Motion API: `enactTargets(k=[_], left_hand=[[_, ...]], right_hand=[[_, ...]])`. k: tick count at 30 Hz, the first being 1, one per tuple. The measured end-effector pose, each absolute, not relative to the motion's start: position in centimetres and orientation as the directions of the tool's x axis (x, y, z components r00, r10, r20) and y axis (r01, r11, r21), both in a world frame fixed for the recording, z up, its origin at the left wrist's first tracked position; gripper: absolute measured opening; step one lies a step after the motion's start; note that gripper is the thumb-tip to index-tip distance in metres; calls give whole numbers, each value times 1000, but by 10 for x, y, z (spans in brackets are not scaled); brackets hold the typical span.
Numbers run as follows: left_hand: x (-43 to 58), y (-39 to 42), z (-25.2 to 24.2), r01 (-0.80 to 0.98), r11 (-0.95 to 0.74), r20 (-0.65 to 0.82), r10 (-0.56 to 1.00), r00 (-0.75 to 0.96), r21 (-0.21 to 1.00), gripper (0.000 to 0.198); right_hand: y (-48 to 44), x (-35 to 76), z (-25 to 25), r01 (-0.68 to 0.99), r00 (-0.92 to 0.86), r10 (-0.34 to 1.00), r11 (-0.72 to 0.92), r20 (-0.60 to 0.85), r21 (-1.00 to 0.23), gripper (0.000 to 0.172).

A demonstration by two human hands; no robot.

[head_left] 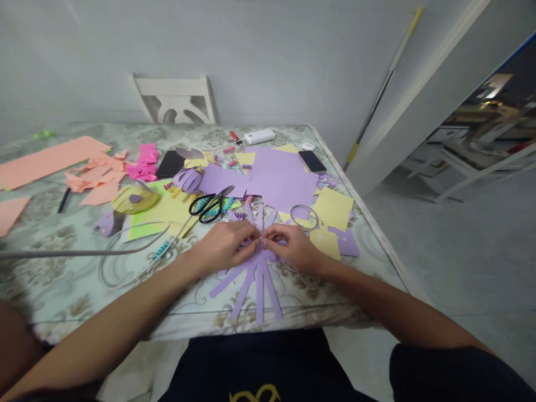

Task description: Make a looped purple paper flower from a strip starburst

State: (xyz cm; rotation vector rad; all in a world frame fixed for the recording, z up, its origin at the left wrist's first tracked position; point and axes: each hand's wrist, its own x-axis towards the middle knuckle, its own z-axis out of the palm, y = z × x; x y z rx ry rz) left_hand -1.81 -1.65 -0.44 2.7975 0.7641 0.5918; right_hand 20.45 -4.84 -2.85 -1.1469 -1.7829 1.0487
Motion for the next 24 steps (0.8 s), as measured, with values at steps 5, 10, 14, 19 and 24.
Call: enactTargets(k=[5,10,14,19,24], left_hand=[[-19,-16,-7,461,-859,304,510,804,223,25],[-19,-16,-7,461,-869,274,495,825,181,29],[-18,-16,-8,462,-868,272,495,825,179,29],[-18,-17,-9,475,-863,270,505,820,172,30],[-18,-17,-10,476,-861,280,509,814,180,27]], right_hand=[[-50,204,-30,353,-313,923,333,226,-874,9],[-51,203,-30,393,-324,907,388,269,-834,8],[-52,203,-33,406,-334,899,410,284,-817,7],[-52,203,-33,432,-343,894,423,289,-796,7],[-52,205,-31,445,-353,891,430,287,-786,10]])
